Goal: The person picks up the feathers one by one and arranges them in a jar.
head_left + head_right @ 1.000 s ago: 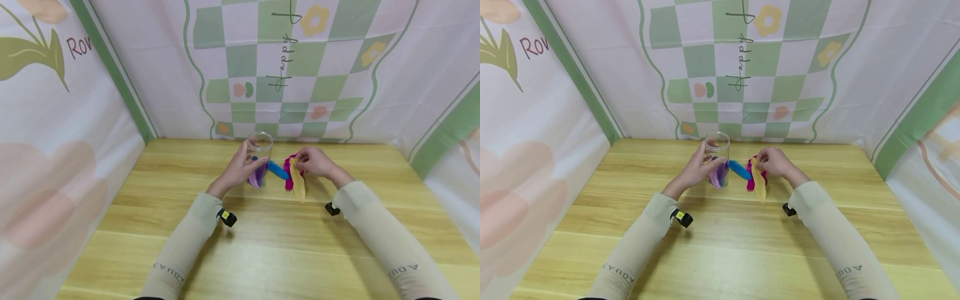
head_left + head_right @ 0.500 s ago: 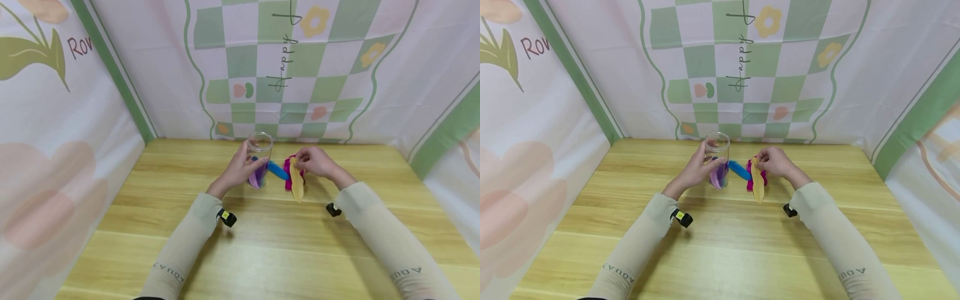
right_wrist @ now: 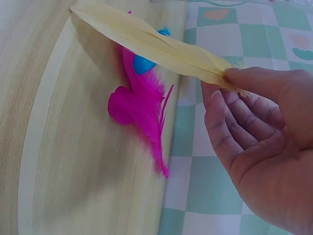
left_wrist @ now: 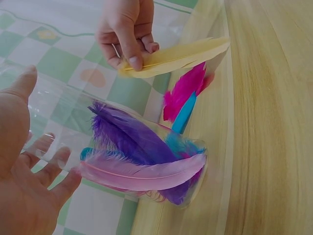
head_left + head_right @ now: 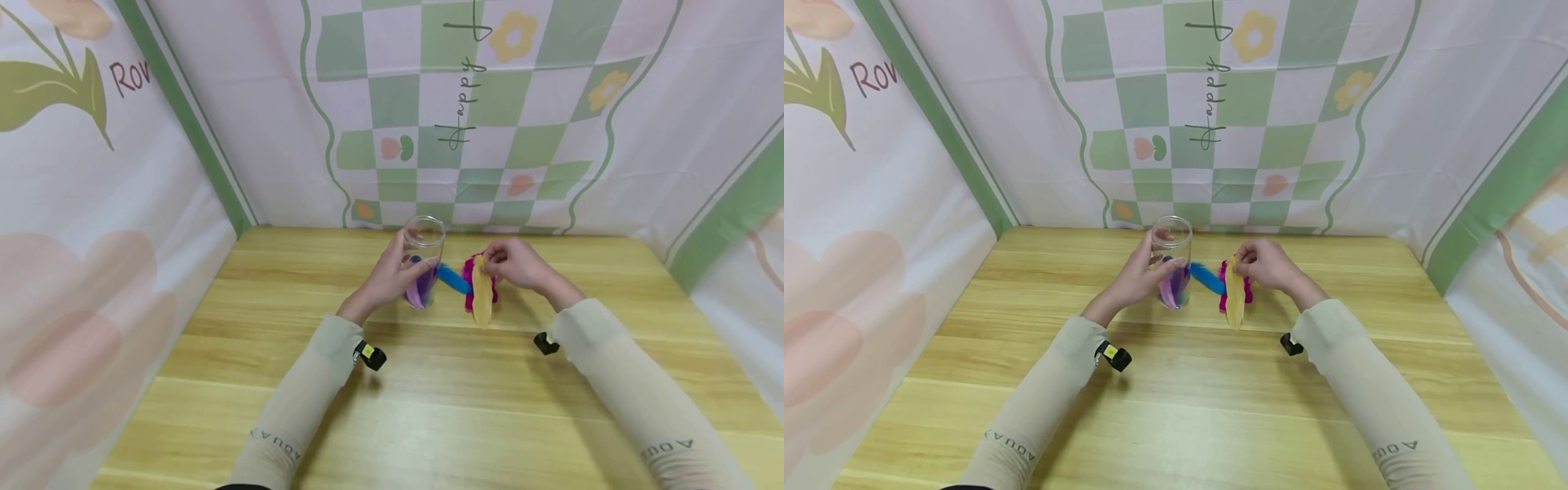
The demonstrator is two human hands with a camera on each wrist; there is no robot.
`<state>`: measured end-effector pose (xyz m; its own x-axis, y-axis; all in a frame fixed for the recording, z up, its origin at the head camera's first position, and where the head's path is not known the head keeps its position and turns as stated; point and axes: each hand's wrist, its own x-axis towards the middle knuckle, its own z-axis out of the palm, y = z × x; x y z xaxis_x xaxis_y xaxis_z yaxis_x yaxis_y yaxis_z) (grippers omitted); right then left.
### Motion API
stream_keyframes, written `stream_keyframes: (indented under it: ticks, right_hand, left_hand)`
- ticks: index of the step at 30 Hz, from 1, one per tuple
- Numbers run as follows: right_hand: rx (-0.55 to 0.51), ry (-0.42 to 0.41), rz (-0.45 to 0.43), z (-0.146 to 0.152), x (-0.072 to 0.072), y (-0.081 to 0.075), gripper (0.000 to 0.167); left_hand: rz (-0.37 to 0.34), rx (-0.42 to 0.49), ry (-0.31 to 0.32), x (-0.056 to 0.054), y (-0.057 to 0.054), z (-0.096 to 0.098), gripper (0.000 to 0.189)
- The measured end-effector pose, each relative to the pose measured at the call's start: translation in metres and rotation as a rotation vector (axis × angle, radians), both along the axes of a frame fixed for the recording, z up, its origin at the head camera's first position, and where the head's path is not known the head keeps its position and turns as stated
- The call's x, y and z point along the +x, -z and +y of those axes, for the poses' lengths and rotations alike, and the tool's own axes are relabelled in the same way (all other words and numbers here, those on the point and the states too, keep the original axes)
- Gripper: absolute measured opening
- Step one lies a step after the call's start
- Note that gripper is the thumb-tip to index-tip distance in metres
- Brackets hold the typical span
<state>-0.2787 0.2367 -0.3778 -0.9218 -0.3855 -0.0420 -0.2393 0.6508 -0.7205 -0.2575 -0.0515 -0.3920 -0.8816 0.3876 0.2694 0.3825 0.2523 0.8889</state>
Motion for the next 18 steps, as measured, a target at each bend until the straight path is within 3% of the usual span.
stream_keyframes:
  ticks: [18]
  right_hand:
    - [-0.052, 0.009, -0.003, -0.0036, 0.0041, -0.0033, 0.012]
  left_hand:
    - [0.001, -0.008, -0.010, 0.0006, -0.0001, 0.0009, 0.063]
